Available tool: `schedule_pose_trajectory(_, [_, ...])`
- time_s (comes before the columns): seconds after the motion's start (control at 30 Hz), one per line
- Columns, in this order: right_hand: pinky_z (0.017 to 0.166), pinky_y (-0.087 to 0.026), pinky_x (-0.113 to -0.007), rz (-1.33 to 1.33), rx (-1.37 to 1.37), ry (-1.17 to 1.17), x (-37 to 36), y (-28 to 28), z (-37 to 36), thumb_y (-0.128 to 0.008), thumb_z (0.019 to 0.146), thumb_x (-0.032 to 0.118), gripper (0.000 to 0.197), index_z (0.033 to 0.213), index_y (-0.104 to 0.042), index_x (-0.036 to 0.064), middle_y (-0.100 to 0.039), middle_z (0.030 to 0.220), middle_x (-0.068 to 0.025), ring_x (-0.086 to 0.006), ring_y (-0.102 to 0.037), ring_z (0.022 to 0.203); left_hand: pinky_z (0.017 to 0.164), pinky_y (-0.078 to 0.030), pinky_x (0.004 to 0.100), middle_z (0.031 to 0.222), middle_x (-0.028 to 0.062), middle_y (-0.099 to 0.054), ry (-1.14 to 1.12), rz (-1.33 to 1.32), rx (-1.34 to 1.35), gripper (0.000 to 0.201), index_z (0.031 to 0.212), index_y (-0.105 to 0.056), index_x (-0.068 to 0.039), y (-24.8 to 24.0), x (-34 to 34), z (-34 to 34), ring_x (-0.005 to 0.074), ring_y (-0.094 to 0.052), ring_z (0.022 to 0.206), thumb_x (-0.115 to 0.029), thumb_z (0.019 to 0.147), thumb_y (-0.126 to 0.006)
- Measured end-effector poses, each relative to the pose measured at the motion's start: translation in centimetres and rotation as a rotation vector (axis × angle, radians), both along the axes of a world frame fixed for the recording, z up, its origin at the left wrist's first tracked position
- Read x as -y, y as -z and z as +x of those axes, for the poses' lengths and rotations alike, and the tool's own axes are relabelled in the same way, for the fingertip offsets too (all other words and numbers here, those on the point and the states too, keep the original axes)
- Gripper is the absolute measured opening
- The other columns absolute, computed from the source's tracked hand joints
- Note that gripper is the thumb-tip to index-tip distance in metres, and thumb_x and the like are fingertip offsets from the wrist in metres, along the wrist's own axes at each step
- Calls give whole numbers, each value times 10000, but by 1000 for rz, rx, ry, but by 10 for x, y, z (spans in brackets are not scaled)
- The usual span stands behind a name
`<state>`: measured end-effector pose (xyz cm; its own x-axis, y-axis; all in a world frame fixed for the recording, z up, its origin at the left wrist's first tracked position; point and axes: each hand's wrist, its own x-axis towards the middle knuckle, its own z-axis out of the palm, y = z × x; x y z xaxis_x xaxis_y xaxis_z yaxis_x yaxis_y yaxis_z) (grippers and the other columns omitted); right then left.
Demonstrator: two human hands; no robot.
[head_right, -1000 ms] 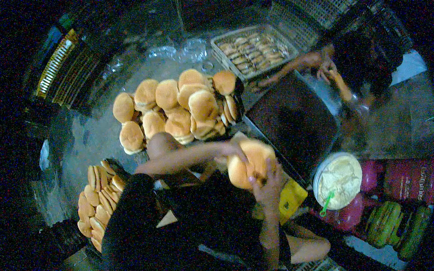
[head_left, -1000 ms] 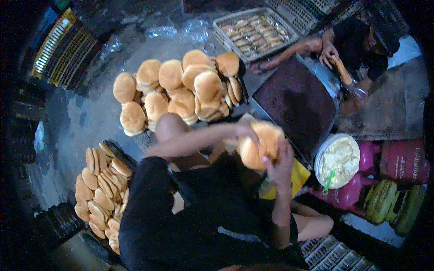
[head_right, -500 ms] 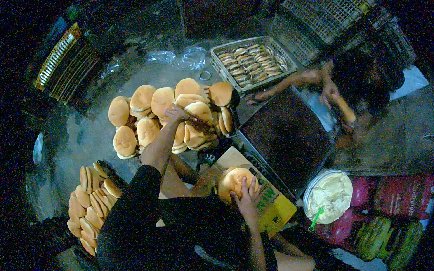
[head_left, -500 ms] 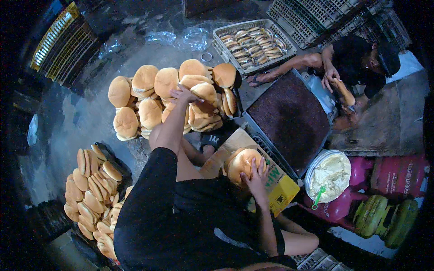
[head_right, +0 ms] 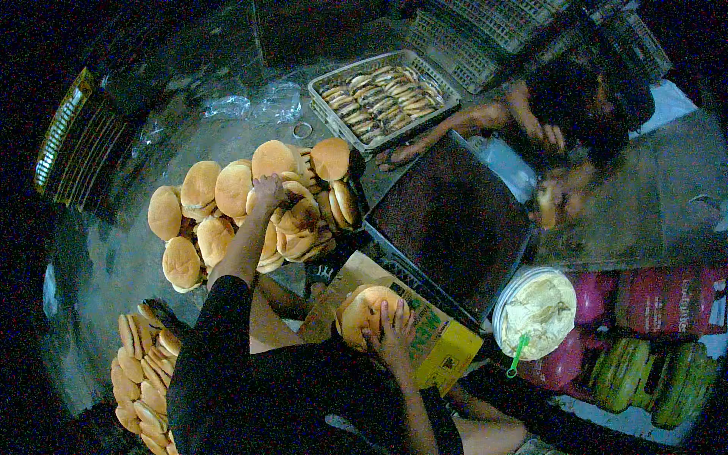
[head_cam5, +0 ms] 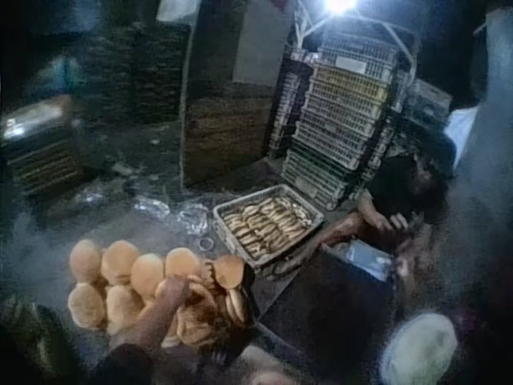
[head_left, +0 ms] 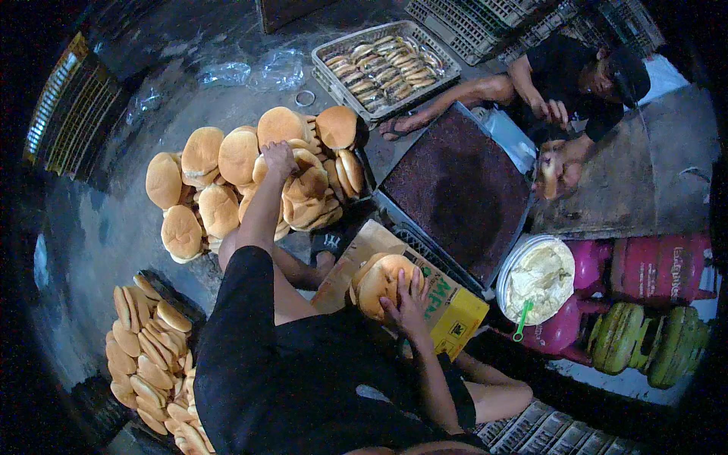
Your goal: The person repeatedly scoops margarine from a tub with a green spatula and spreads it inside sliced buns. They handle buns one at a time, open them, apply the spread, and place them back on the pile. A second person in the background slices buns on a cutting board.
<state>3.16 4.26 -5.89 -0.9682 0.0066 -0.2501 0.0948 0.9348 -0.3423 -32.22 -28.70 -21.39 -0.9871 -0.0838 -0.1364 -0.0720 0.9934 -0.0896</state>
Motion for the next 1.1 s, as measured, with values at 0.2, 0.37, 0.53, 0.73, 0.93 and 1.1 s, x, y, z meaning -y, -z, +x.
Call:
schedule_pose_trajectory(0.2, [1008,-124,-568,-10,-105,-9,-4,11,3,-516,771,561,755,1363,-270,162,-120,1428,-175,-470,-116,1260,800,-441,385,955,127,-625,-148,214,132,507,1011,-565,-60,-61,-2,20,266,-598,912,-320,600,-707])
schedule_pose_trajectory(0.37, [1031,-105,-531,-113,-75,49,-6,7,2,-528,765,555,813,1366,-239,90,-123,1427,-193,-427,-109,1288,723,-488,389,888,200,-627,-160,506,-100,570,972,-557,13,-163,-71,41,311,-616,839,-392,611,-730])
schedule_pose_trajectory(0.53, [1043,-182,-422,-1045,-692,626,-45,-31,17,-477,831,473,762,1372,-173,31,-139,1433,-166,-287,-162,1317,722,-484,312,899,86,-625,-68,1708,149,469,1021,-564,8,-246,-210,173,184,-604,796,-269,684,-735])
schedule_pose_trajectory(0.73, [977,-320,-337,-1263,-718,871,-136,-87,91,-504,866,316,540,1279,-349,3,-445,1236,-125,-224,-436,1132,736,-489,295,940,97,-621,-88,1802,860,471,1050,-540,23,-238,-334,325,178,-602,843,-197,688,-747])
schedule_pose_trajectory(0.93, [855,-437,-338,-1318,-379,1200,-154,-14,138,-476,869,269,470,1244,-368,7,-515,1157,-114,-225,-525,1030,779,-481,340,980,177,-591,135,1621,806,624,1111,-468,64,-161,-352,343,265,-603,869,-213,634,-759])
schedule_pose_trajectory(1.1, [932,-335,-396,-839,-147,1351,-141,29,159,-560,810,299,603,1297,-316,41,-429,1240,-145,-281,-411,1138,896,-395,423,1101,266,-485,681,971,465,934,1234,-289,52,-87,-383,329,386,-437,1092,-323,536,-785])
